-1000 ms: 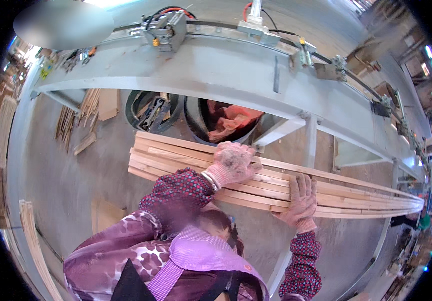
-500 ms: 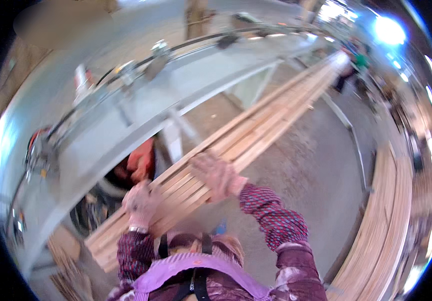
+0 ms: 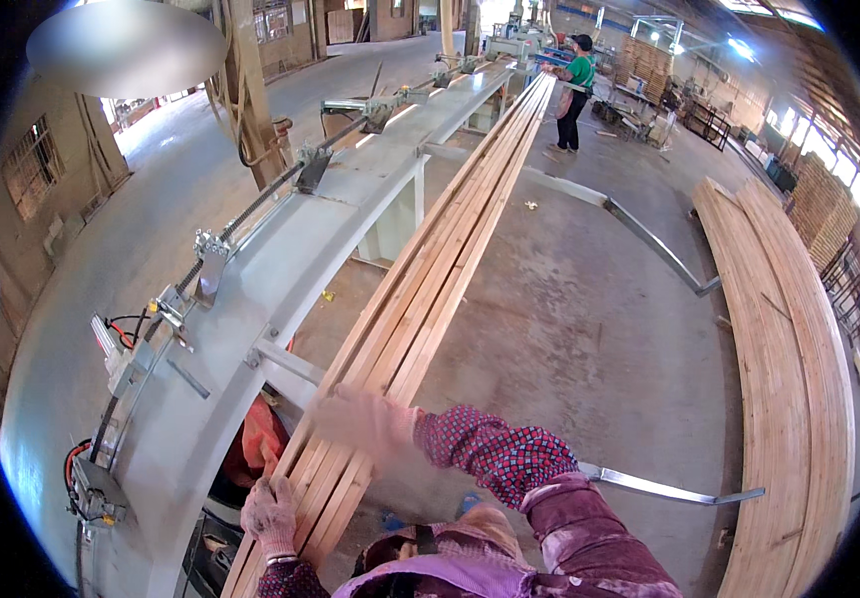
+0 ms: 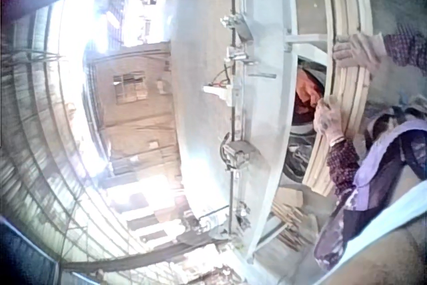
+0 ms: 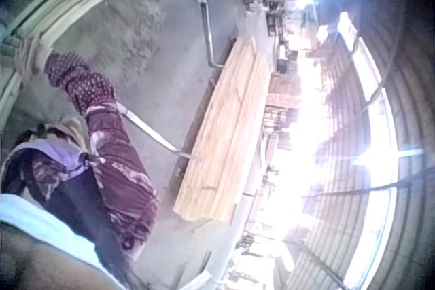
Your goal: The person gathers and stacks long, thin wooden planks in a workshop. They lift bundles of planks from a metal rack and place them onto a growing pile on the floor, repeating the process to build a larger stack.
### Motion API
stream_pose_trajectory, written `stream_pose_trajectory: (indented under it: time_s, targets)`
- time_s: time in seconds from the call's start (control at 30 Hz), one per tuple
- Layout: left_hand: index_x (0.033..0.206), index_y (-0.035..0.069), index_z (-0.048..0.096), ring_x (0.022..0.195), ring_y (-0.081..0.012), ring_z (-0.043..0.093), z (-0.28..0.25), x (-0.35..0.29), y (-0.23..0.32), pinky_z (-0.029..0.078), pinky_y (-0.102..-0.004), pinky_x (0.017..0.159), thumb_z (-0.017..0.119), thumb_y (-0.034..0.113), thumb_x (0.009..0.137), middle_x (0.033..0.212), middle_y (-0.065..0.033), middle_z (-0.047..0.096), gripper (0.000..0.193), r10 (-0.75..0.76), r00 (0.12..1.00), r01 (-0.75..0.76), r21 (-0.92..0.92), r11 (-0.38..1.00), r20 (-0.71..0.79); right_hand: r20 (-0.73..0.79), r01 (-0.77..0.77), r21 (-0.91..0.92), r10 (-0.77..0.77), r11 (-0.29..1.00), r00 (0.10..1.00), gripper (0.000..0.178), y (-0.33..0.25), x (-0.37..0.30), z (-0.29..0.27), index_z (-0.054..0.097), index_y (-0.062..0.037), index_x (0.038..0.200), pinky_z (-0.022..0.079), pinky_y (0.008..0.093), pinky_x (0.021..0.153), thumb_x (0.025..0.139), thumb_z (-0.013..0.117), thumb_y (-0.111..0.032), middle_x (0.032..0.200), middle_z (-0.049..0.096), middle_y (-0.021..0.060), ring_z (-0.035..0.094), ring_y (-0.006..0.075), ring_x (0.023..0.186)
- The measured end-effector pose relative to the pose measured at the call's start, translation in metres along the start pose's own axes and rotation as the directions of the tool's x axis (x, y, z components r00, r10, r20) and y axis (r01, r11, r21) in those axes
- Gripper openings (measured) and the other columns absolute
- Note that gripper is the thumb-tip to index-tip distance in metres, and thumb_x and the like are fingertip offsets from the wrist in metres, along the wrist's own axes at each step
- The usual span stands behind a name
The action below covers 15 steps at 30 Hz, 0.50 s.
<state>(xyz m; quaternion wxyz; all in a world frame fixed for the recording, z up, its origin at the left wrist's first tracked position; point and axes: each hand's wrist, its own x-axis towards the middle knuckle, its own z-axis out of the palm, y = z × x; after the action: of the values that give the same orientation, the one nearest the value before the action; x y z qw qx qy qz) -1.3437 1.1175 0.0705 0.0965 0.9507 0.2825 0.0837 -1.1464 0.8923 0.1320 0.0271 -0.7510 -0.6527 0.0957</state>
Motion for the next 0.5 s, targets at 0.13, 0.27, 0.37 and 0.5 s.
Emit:
stream_pose_trajectory:
  time_s: [0.13,0.27,0.37,0.5]
  targets:
    - [0.104,0.011,0.07,0.093,-0.0323,0.067,0.004,-0.002,0.0,0.052,-0.0461,0.082,0.064,0.047,0.088,0.096,-0.0112,0.071,0.041,0.0,0.998,0.001,0.004,1.0,-0.061,-0.004,0.024,-0.011,-0.024,1.0,1.0,0.118,0.002,-0.003,-0.002,0.034,-0.0025,0.152,0.014,0.0522,0.124,0.06,0.073,-0.065,0.159,0.032,0.0217,0.03,0.0365,0.147]
    - [0.107,0.011,0.071,0.094,-0.0321,0.068,0.001,-0.001,0.004,0.052,-0.045,0.083,0.064,0.048,0.088,0.098,-0.0107,0.072,0.042,-0.034,0.999,0.034,0.009,0.999,0.013,-0.043,0.03,-0.023,-0.031,0.999,0.999,0.116,0.005,-0.008,0.004,0.037,-0.0025,0.151,0.015,0.0515,0.123,0.06,0.073,-0.065,0.158,0.033,0.0211,0.032,0.0363,0.146]
    - [0.107,0.011,0.072,0.094,-0.0324,0.068,0.007,-0.002,0.001,0.052,-0.0451,0.083,0.063,0.047,0.088,0.099,-0.0115,0.073,0.042,-0.013,0.999,0.012,-0.014,1.0,-0.042,-0.109,0.035,-0.06,-0.041,0.998,0.993,0.111,0.005,-0.01,0.008,0.042,-0.0026,0.147,0.018,0.0516,0.122,0.06,0.072,-0.064,0.155,0.038,0.0211,0.035,0.0364,0.144]
    - [0.107,0.01,0.073,0.093,-0.0322,0.069,0.005,0.0,-0.001,0.052,-0.0458,0.083,0.06,0.053,0.087,0.099,-0.0119,0.073,0.048,-0.052,0.999,0.052,-0.008,0.999,0.007,-0.319,0.092,-0.004,-0.088,0.996,0.944,0.102,0.012,0.001,0.035,0.049,-0.0026,0.141,0.024,0.0525,0.12,0.061,0.071,-0.061,0.149,0.045,0.0216,0.04,0.0372,0.14]
